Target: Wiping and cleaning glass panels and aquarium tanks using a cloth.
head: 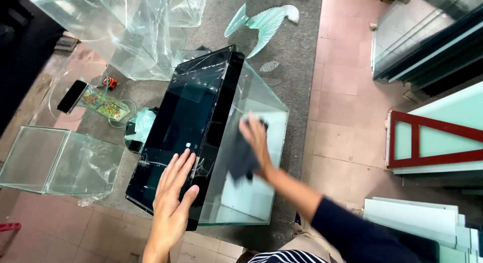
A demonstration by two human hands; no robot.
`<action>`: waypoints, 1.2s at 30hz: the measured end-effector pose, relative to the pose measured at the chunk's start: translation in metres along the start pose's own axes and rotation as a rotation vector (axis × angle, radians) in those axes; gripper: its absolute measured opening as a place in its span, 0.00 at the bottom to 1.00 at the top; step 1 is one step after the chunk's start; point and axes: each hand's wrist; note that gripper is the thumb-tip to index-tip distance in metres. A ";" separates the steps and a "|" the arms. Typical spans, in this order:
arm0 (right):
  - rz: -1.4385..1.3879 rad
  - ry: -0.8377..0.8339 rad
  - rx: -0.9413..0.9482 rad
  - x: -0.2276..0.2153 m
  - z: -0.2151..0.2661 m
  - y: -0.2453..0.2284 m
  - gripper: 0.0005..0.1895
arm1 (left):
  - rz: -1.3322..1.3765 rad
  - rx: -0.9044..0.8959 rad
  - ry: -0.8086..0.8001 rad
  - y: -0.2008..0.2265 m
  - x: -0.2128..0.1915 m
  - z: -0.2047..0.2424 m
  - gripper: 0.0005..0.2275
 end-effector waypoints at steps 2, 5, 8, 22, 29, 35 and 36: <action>-0.083 0.087 -0.048 -0.018 -0.068 0.031 0.51 | -0.001 -0.009 -0.011 0.002 0.000 0.000 0.30; -0.133 0.193 0.098 -0.035 -0.114 0.092 0.47 | -0.006 -0.020 -0.027 0.001 0.001 0.000 0.30; -0.060 0.230 0.258 -0.036 -0.088 0.122 0.32 | -0.011 -0.022 -0.036 0.003 0.002 0.000 0.30; -0.012 0.032 0.103 -0.003 0.072 0.033 0.41 | -0.009 -0.022 -0.069 0.022 0.001 0.003 0.28; -0.201 0.479 0.548 -0.044 -0.025 0.244 0.28 | 0.038 -0.004 -0.075 0.012 -0.006 0.001 0.27; -0.201 0.525 1.029 -0.026 0.148 0.184 0.31 | -0.022 0.114 0.058 -0.017 0.004 0.000 0.27; -0.139 0.454 1.576 -0.019 0.160 0.130 0.39 | 0.021 0.153 0.059 -0.020 0.004 -0.002 0.28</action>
Point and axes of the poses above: each hand's wrist, its own z-axis away from the middle knuckle, its own x-axis out of the palm, y = z × x, and after that the axes turned 13 degrees about -z, right-handed
